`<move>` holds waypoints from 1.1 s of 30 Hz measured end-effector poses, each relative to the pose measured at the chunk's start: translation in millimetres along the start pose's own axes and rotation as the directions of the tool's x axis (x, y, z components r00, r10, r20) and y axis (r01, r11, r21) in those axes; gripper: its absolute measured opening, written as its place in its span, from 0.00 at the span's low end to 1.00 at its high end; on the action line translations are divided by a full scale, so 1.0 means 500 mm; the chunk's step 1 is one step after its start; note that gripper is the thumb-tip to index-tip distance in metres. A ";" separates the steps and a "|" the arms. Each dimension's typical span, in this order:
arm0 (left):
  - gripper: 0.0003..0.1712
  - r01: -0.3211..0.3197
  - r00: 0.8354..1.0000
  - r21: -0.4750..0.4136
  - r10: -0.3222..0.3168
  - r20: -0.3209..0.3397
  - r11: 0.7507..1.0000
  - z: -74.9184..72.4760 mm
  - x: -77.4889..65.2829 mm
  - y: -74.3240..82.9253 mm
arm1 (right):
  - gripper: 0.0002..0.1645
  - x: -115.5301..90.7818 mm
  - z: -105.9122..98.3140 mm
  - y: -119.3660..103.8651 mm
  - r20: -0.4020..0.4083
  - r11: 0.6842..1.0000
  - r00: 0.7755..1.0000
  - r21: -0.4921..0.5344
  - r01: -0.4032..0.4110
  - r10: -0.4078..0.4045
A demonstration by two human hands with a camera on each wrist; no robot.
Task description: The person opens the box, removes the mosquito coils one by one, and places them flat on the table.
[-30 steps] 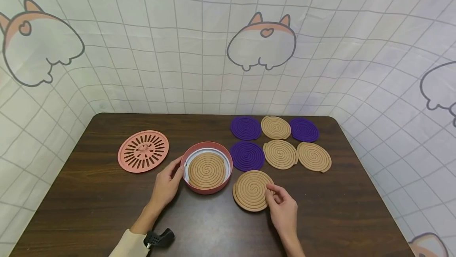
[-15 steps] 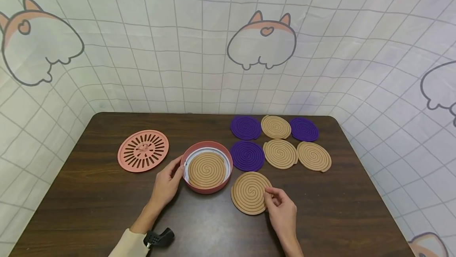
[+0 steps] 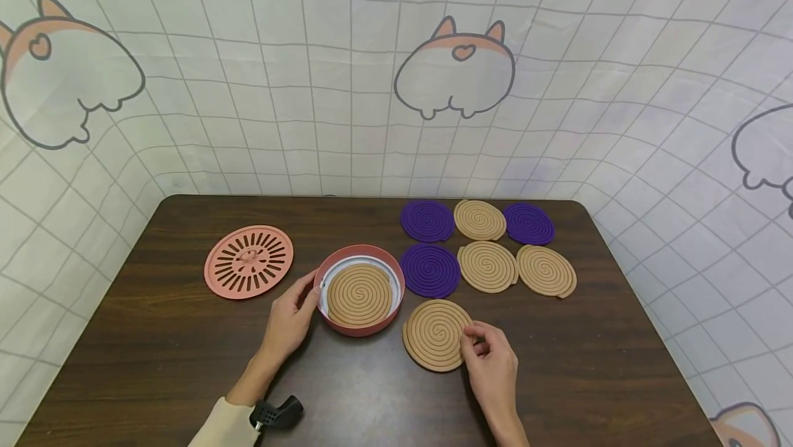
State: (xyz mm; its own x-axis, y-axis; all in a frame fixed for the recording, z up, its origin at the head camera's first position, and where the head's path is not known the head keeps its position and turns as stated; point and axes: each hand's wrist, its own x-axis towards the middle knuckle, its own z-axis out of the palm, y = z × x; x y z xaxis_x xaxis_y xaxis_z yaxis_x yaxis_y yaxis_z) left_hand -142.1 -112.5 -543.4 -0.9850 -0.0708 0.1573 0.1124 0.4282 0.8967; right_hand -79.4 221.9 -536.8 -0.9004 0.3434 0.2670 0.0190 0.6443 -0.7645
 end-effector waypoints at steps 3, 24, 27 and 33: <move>0.23 0.003 1.000 -0.001 -0.003 0.002 1.000 0.000 0.000 0.000 | 0.06 0.001 0.001 0.003 -0.009 1.000 1.000 -0.018 0.024 -0.024; 0.23 0.019 1.000 0.005 -0.019 -0.001 1.000 0.000 -0.001 -0.004 | 0.06 0.007 0.000 -0.002 0.038 0.989 0.993 -0.099 0.113 -0.109; 0.23 0.020 1.000 0.007 -0.020 0.001 1.000 0.000 -0.001 -0.002 | 0.06 0.008 0.001 -0.002 0.034 0.988 0.993 -0.098 0.120 -0.117; 0.23 0.006 1.000 0.019 -0.006 -0.012 1.000 0.002 0.002 -0.002 | 0.06 0.010 0.003 0.001 0.025 0.985 0.991 -0.108 0.132 -0.130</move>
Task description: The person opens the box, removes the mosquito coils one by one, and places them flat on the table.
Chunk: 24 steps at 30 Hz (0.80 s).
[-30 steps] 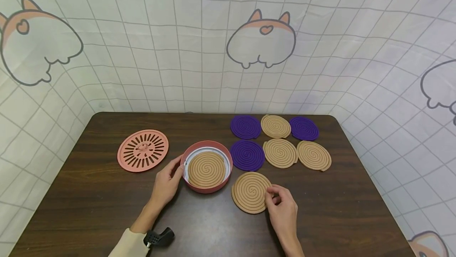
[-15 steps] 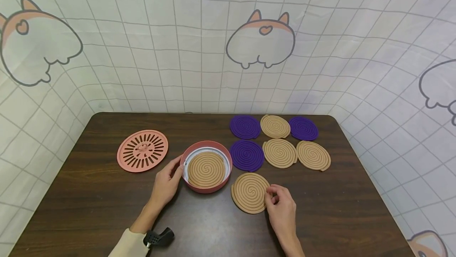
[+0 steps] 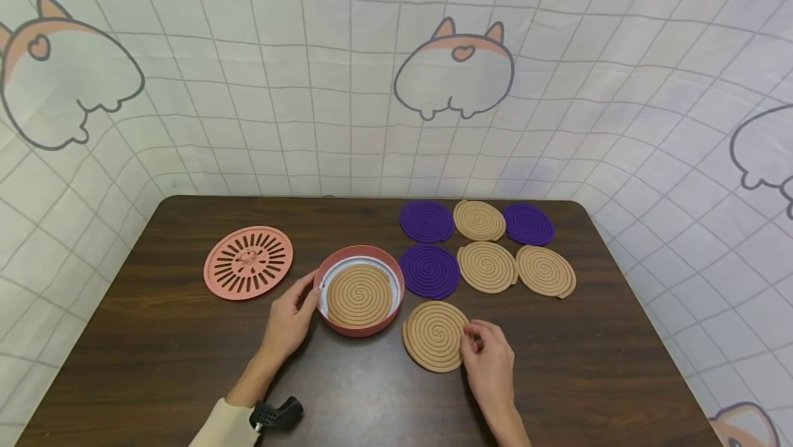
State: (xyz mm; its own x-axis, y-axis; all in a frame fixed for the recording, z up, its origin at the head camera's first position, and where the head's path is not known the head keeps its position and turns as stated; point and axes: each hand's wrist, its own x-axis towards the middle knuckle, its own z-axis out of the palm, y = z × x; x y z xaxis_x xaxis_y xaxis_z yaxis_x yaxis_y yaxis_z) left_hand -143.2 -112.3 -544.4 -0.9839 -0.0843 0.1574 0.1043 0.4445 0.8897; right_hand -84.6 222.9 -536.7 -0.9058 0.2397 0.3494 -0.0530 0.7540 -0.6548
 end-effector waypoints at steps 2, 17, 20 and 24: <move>0.22 -0.008 1.000 0.002 0.008 -0.003 1.000 0.000 0.000 0.000 | 0.06 0.001 0.001 -0.001 -0.007 1.000 1.000 -0.002 0.002 -0.002; 0.23 -0.007 1.000 -0.003 0.007 -0.002 1.000 -0.001 -0.002 -0.002 | 0.09 0.029 0.006 -0.033 -0.055 0.997 0.997 0.046 0.061 -0.059; 0.22 -0.008 1.000 -0.005 0.008 -0.005 1.000 -0.001 -0.002 -0.001 | 0.09 0.033 0.008 -0.042 -0.057 0.995 0.996 0.062 0.078 -0.075; 0.23 -0.014 1.000 -0.003 0.014 -0.006 1.000 -0.002 -0.002 0.002 | 0.10 0.038 0.011 -0.050 -0.055 0.993 0.995 0.082 0.084 -0.080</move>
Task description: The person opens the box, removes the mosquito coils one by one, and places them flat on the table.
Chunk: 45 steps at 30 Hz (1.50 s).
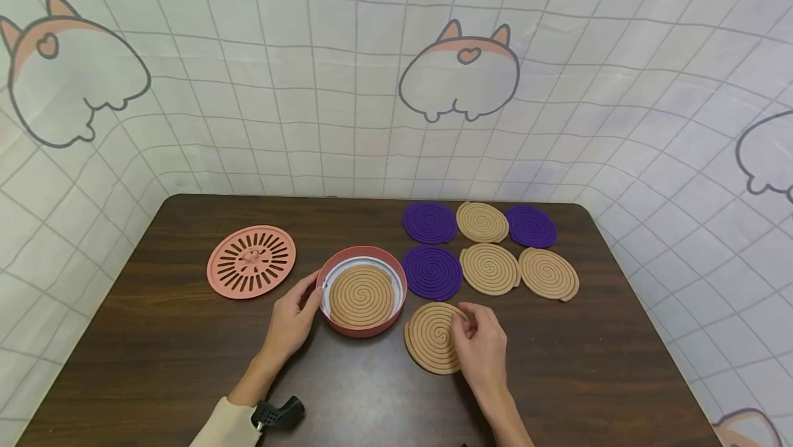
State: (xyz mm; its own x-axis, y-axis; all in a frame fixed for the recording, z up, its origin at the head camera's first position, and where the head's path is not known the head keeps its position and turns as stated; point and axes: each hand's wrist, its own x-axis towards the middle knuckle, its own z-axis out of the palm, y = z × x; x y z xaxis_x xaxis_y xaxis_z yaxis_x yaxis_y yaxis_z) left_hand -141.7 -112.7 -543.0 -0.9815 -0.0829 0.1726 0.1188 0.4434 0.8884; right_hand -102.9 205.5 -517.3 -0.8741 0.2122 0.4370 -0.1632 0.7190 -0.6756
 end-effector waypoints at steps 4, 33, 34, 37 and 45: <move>0.23 0.000 1.000 -0.002 0.000 0.004 1.000 -0.001 0.000 0.003 | 0.11 0.008 0.001 -0.010 0.013 1.000 1.000 0.009 0.006 -0.006; 0.22 0.003 1.000 -0.012 -0.003 0.002 1.000 0.000 0.002 0.002 | 0.16 0.071 0.035 -0.093 0.101 0.988 0.995 0.154 -0.005 -0.011; 0.22 0.003 1.000 -0.011 -0.003 0.001 1.000 0.000 0.001 0.002 | 0.16 0.072 0.037 -0.096 0.108 0.988 0.994 0.157 -0.006 -0.011; 0.22 0.007 1.000 -0.010 -0.007 0.002 1.000 0.000 0.001 0.002 | 0.16 0.075 0.041 -0.105 0.124 0.986 0.992 0.169 -0.005 -0.016; 0.22 0.010 1.000 -0.009 -0.010 0.001 1.000 0.001 0.000 0.001 | 0.16 0.084 0.059 -0.121 0.152 0.983 0.988 0.184 0.010 -0.039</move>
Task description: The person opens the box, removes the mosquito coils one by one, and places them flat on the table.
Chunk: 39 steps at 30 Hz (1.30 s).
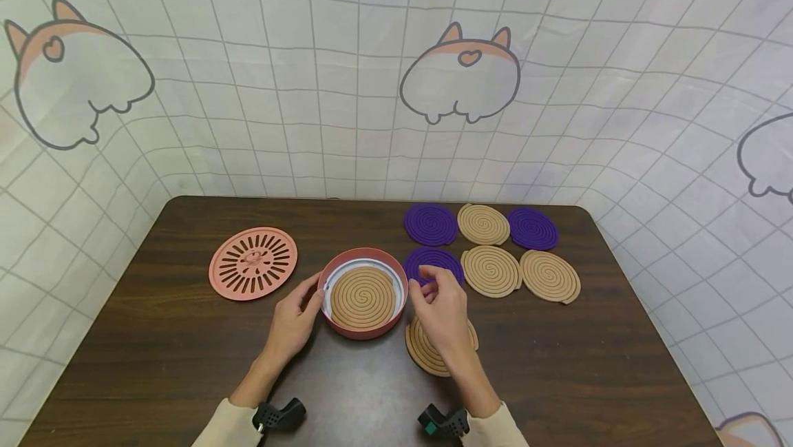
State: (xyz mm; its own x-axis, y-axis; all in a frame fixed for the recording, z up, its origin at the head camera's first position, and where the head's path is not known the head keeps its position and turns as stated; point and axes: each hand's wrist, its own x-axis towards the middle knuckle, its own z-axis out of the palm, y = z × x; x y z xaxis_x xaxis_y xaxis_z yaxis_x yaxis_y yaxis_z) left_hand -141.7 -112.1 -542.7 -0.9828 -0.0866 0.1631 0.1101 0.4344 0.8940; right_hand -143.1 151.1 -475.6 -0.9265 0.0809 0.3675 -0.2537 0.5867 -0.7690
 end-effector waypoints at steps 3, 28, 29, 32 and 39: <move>0.22 -0.001 1.000 0.002 0.001 0.001 1.000 0.001 0.001 -0.001 | 0.15 0.006 0.008 -0.004 0.003 1.000 1.000 0.009 0.019 -0.019; 0.22 0.000 1.000 0.005 0.000 0.006 1.000 -0.001 -0.001 0.000 | 0.20 0.042 0.055 -0.034 0.178 0.997 0.982 -0.025 0.067 -0.061; 0.22 0.001 1.000 0.006 -0.001 0.006 1.000 -0.001 -0.001 0.000 | 0.20 0.043 0.057 -0.035 0.187 0.997 0.980 -0.032 0.072 -0.065; 0.22 0.011 1.000 0.007 -0.011 0.005 1.000 -0.001 0.000 0.000 | 0.20 0.047 0.063 -0.037 0.213 0.995 0.975 -0.060 0.085 -0.071; 0.22 -0.007 1.000 0.002 0.007 -0.005 1.000 -0.001 0.000 0.003 | 0.22 0.051 0.075 -0.046 0.286 0.990 0.957 -0.112 0.091 -0.056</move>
State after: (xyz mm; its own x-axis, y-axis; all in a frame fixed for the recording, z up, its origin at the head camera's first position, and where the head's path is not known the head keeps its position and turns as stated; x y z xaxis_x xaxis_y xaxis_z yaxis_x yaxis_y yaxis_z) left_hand -141.3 -111.7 -541.1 -0.9813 -0.0881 0.1712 0.1164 0.4364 0.8922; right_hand -171.6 109.6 -468.2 -0.9516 -0.1856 0.2450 -0.3046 0.6779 -0.6691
